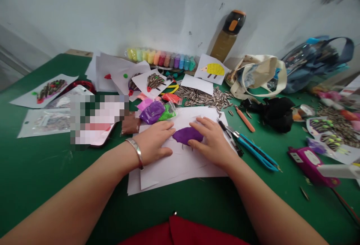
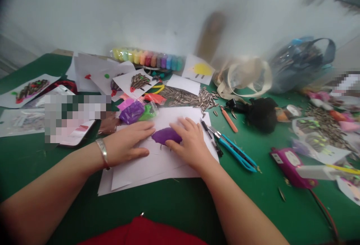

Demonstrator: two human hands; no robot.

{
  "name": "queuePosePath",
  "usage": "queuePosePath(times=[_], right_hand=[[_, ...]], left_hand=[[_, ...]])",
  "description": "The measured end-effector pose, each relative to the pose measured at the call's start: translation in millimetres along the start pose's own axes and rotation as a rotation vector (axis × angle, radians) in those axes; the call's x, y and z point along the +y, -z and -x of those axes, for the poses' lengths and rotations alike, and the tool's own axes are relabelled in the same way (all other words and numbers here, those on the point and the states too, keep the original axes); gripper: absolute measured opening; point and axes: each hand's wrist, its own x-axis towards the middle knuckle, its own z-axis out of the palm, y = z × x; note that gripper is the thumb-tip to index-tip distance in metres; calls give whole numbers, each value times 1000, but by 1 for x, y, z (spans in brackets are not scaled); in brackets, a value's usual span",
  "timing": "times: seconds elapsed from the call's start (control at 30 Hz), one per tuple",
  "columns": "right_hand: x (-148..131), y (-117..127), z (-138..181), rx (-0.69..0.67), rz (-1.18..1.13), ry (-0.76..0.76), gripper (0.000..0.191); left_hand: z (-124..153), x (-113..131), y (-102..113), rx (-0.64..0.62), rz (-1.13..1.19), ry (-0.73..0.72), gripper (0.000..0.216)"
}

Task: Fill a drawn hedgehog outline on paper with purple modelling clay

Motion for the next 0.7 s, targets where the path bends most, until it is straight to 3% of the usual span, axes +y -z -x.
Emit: queuePosePath(times=[0.3, 0.5, 0.7], right_hand=[[-2, 0, -1, -47, 19, -4, 54], [13, 17, 5, 81, -137, -39, 53], [21, 15, 7, -38, 50, 27, 51]], left_hand=[[0, -2, -1, 28, 31, -11, 57], [-1, 0, 1, -12, 29, 8, 61], [0, 0, 2, -3, 27, 12, 60]])
